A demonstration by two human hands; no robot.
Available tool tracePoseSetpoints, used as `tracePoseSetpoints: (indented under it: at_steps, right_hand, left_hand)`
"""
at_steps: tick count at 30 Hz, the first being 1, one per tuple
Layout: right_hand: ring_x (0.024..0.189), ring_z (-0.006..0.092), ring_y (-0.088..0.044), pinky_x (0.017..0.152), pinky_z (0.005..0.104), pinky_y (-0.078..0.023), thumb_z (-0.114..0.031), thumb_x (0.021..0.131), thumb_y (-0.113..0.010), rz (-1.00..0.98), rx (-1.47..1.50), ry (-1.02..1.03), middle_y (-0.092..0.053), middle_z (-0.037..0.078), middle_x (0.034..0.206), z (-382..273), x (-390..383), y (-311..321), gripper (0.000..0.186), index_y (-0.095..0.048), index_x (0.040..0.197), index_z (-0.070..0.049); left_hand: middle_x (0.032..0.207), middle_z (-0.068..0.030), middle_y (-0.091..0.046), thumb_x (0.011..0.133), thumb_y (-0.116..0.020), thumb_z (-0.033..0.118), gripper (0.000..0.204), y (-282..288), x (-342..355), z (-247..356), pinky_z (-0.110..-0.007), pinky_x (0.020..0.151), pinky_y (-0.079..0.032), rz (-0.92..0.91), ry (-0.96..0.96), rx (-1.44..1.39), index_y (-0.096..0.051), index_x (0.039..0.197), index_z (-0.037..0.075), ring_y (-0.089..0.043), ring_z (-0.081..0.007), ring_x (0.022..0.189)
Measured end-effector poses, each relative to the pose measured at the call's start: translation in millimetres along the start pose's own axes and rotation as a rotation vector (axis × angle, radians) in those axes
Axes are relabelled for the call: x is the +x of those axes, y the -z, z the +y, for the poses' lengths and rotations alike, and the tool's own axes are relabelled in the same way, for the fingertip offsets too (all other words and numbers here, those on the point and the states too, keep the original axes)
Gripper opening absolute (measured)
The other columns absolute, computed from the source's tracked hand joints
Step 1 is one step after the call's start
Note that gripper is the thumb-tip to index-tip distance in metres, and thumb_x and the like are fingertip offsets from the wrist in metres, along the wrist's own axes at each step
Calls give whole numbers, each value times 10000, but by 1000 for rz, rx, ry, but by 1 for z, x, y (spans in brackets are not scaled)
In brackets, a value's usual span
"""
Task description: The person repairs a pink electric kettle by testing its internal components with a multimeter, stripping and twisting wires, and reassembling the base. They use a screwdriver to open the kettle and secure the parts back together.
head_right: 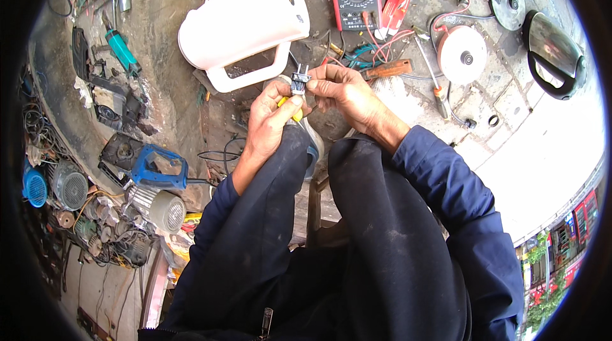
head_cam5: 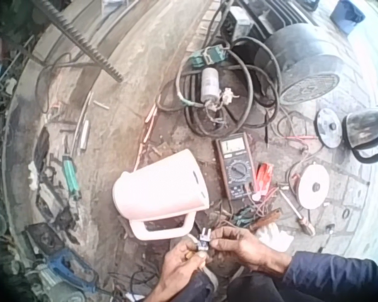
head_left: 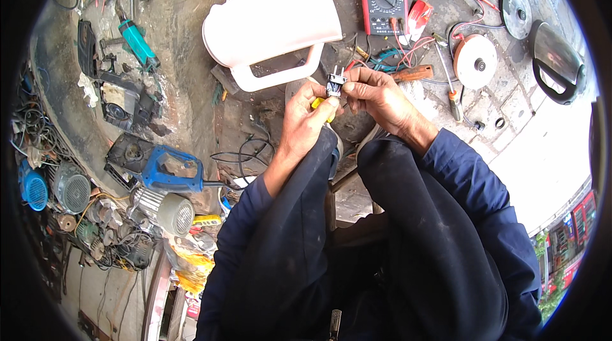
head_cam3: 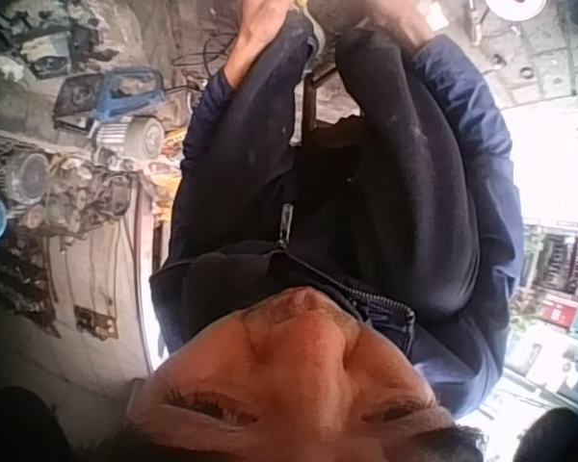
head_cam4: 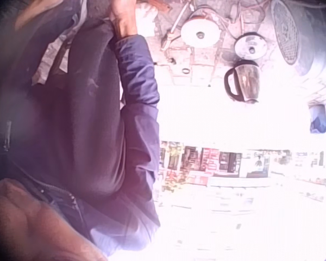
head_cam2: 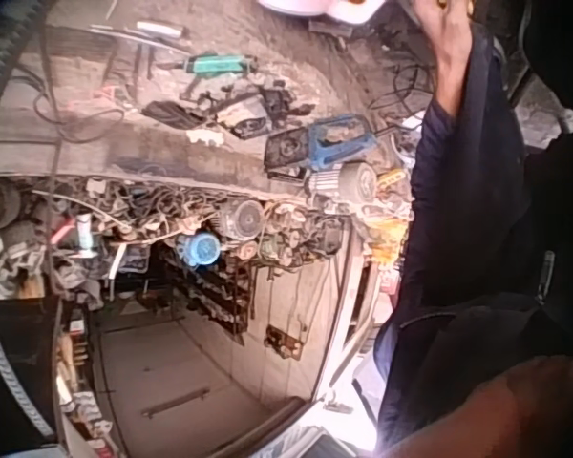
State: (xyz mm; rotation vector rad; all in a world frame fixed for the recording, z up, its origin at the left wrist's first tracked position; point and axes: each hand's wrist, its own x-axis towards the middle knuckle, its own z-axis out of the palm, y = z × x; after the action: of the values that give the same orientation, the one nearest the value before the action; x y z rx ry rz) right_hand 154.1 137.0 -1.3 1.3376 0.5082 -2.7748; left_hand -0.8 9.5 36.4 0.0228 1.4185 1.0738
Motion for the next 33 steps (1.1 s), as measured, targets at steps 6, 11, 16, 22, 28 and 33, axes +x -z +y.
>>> tracePoseSetpoints:
  at_steps: [6,11,16,22,28,33]
  right_hand:
    - [783,89,-609,742,249,-486,-175,984,-722,18,-114,56,-698,0,953,-3,-2,-2,214,-713,1131,-20]
    - [806,95,-617,747,262,-492,-154,988,-702,13,-170,64,-688,-7,948,-5,-3,-3,182,-721,1110,-21]
    - [799,89,-596,744,262,-487,-145,992,-688,15,-234,93,-678,-15,944,-4,-2,-2,175,-720,1106,-17]
    - [799,87,-585,741,256,-481,-153,989,-689,48,-229,70,-677,-12,944,-6,-2,-4,190,-722,1108,-8]
    - [725,76,-559,687,255,-457,-244,1012,-697,178,-183,90,-649,-1,809,-14,-21,8,230,-687,940,-26]
    - [639,77,-506,610,273,-424,-363,1038,-662,537,-327,144,-597,-8,729,-21,-79,71,376,-678,884,-20]
  left_hand:
    - [984,-80,-716,1023,-636,101,97,5,1,1,-268,810,-524,-50,28,-15,-608,1082,30,-681,-136,876]
    - [974,-80,-717,1034,-629,128,123,4,1,1,-288,834,-534,-45,38,-58,-604,1097,26,-692,-153,895]
    - [976,-73,-713,1034,-645,145,129,4,3,0,-285,839,-536,-61,27,-1,-611,1090,34,-689,-149,891]
    - [972,-72,-705,1027,-655,138,125,3,3,0,-285,827,-537,-23,34,13,-610,1075,32,-695,-153,893]
    - [959,-117,-709,1021,-636,117,156,4,5,1,-298,840,-545,-39,5,72,-594,1095,-13,-710,-187,893]
    - [944,-124,-708,1044,-619,121,160,3,5,0,-326,855,-580,-25,-15,40,-593,1113,-21,-711,-197,881]
